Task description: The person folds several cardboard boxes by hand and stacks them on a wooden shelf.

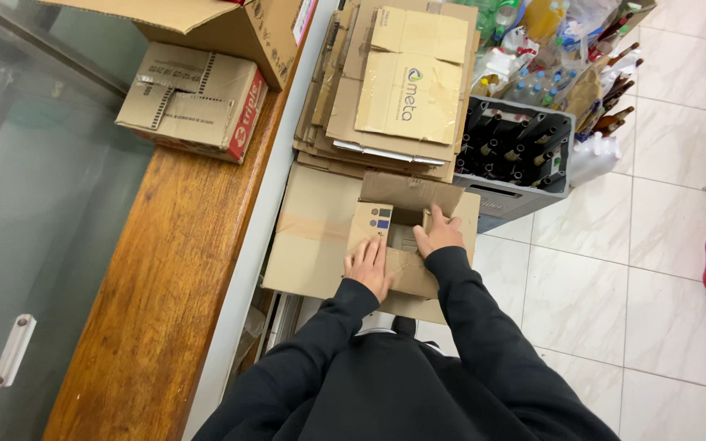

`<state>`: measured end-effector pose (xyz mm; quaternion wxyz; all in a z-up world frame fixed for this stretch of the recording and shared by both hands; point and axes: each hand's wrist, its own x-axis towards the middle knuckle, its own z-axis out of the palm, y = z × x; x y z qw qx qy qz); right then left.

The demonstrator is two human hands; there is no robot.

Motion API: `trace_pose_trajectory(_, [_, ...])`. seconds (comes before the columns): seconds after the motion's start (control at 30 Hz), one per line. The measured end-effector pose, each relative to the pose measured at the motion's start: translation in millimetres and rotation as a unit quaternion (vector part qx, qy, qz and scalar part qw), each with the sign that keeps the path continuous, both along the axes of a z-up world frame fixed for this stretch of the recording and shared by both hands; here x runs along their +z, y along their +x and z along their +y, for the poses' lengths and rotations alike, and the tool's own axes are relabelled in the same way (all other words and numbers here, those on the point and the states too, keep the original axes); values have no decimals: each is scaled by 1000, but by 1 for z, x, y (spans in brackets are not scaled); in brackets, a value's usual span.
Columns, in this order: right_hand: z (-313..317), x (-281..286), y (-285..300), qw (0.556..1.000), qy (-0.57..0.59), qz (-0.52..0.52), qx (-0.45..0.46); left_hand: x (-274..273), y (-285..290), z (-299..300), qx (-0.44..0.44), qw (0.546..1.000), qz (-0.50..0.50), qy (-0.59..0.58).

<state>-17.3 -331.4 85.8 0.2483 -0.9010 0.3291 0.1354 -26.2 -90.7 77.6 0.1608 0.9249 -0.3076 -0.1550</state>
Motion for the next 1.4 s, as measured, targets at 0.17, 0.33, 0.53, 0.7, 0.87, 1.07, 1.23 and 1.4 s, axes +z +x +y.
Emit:
trace_pose_trajectory(0.17, [-31, -49, -13, 995, 71, -47, -57, -37, 47, -28, 130, 972, 187, -65])
trace_pose_trajectory(0.33, [-48, -33, -18, 980, 156, -102, -74, 39, 119, -34, 397, 783, 412, -243])
trace_pose_trajectory(0.53, [-58, -47, -25, 964, 208, -130, -104, 43, 154, -37, 423, 679, 539, -263])
trace_pose_trajectory(0.7, [-49, -17, -35, 951, 237, -137, -142, -37, 167, -31, 414, 676, 530, -302])
trace_pose_trajectory(0.87, [-41, -2, -41, 938, 247, -167, -177, -4, 149, -18, 272, 882, 361, -133])
trace_pose_trajectory(1.07, [-26, 0, -34, 955, 209, -183, -106, 46, 99, -33, 80, 985, 143, 54])
trace_pose_trajectory(1.23, [-10, -11, -28, 976, 168, -104, -92, -42, 98, -18, 17, 998, 52, 14])
trace_pose_trajectory(1.4, [-6, -3, -14, 985, 128, -74, -87, -18, 74, -8, -37, 999, 7, -17])
